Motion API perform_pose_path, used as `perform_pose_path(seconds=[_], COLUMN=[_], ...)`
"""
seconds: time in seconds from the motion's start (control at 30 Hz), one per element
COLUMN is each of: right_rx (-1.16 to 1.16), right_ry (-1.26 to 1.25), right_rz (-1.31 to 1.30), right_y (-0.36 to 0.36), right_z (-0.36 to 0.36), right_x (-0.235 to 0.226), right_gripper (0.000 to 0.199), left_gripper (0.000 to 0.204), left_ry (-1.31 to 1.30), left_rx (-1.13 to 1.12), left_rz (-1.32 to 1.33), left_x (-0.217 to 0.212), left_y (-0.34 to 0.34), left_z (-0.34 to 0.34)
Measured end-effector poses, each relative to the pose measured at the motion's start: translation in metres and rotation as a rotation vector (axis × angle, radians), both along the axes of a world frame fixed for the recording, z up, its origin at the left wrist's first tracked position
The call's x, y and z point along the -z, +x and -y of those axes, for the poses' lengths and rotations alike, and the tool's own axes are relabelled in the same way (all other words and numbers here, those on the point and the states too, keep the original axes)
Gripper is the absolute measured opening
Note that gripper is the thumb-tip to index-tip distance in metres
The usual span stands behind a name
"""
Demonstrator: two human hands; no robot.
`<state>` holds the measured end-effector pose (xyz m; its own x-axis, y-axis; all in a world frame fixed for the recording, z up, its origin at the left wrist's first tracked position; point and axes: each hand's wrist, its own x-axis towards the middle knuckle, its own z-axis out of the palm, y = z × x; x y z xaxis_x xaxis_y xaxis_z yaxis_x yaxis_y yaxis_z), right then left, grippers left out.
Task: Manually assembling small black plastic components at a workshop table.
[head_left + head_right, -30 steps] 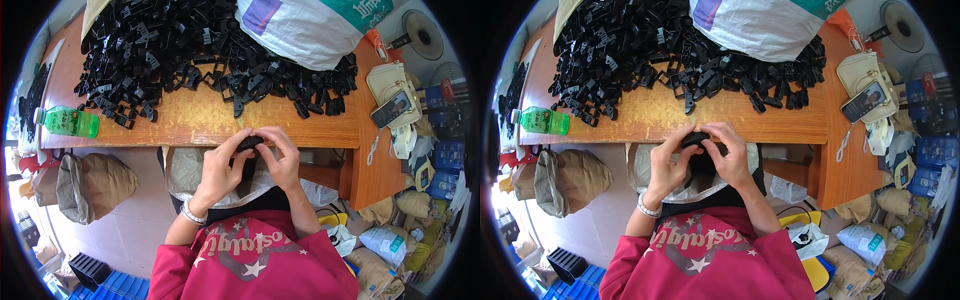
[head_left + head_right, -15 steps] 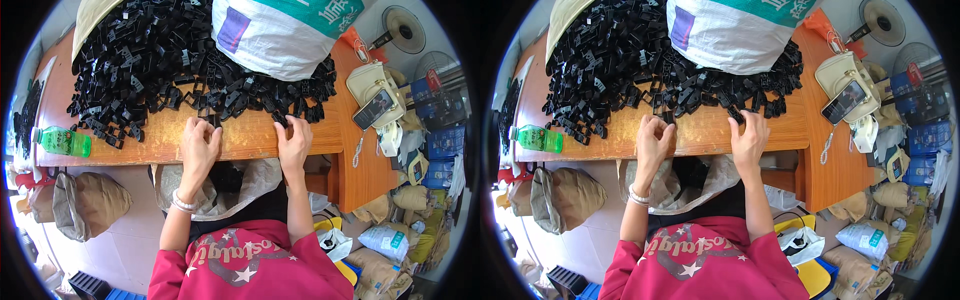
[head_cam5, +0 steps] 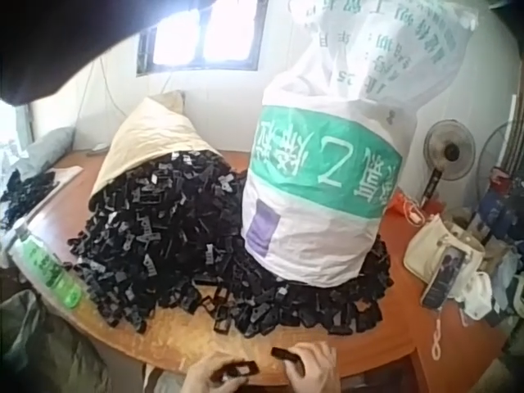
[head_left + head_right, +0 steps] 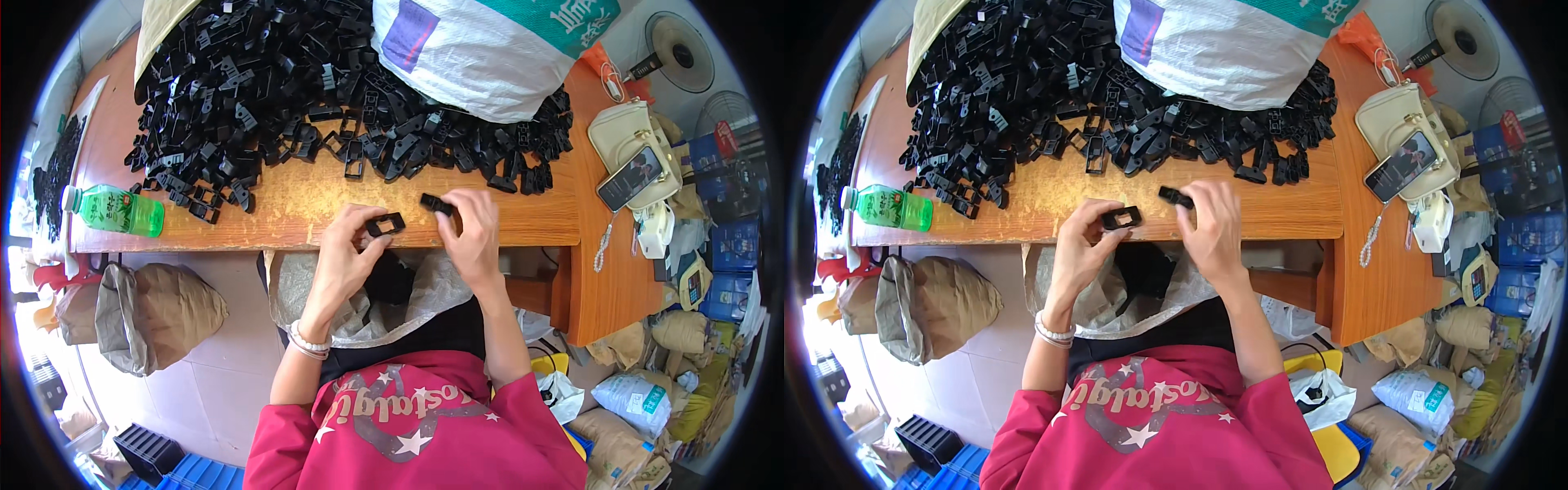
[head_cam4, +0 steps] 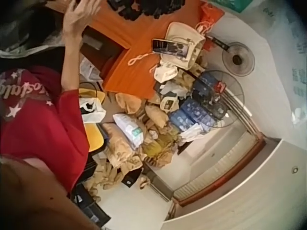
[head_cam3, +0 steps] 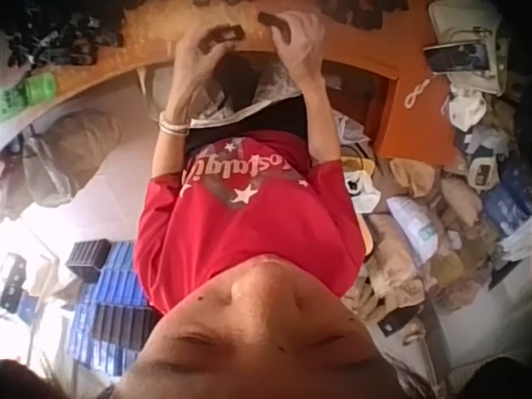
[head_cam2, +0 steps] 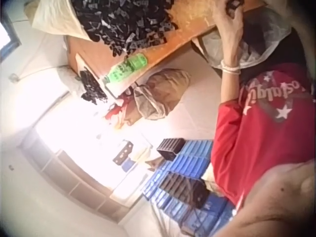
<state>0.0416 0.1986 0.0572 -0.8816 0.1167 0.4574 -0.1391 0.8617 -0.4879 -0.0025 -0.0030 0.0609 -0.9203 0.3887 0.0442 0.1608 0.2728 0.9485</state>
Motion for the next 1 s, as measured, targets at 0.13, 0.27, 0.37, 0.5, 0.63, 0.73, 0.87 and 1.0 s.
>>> perform_pose_path(seconds=[0.13,0.27,0.37,0.5,0.63,0.73,0.87,1.0], right_rx=[-0.184,-0.258,-0.279,-0.190,-0.204,-0.178,-0.165,-0.152], right_ry=[-0.366,-0.333,-0.240,-0.620,-0.609,-0.575,-0.637,-0.577], right_rz=[-0.062,-0.049,-0.108,0.185,0.123,0.067,0.025,-0.026], right_y=[0.011,0.010,0.012,0.018,0.022,0.022,0.024,0.026], right_z=[0.021,0.031,0.033,0.038,0.036,0.037,0.033,0.035], right_x=[-0.008,-0.018,-0.016,-0.027,-0.020,-0.020,-0.016,-0.020], right_gripper=[0.026,0.027,0.029,0.027,0.028,0.027,0.026,0.027], left_gripper=[0.034,0.030,0.031,0.035,0.036,0.037,0.038,0.039], left_ry=[0.190,0.139,0.171,0.284,0.244,0.222,0.216,0.229], left_rx=[-0.021,0.137,0.162,0.152,0.127,0.115,0.109,0.076], left_rz=[0.261,0.299,0.408,0.151,-0.001,-0.070,-0.053,-0.107], left_x=[-0.007,-0.017,-0.016,-0.019,-0.024,-0.020,-0.022,-0.019], left_y=[0.005,0.003,0.003,0.012,0.019,0.021,0.022,0.028], left_z=[-0.001,0.002,0.001,-0.002,-0.007,-0.011,-0.016,-0.020])
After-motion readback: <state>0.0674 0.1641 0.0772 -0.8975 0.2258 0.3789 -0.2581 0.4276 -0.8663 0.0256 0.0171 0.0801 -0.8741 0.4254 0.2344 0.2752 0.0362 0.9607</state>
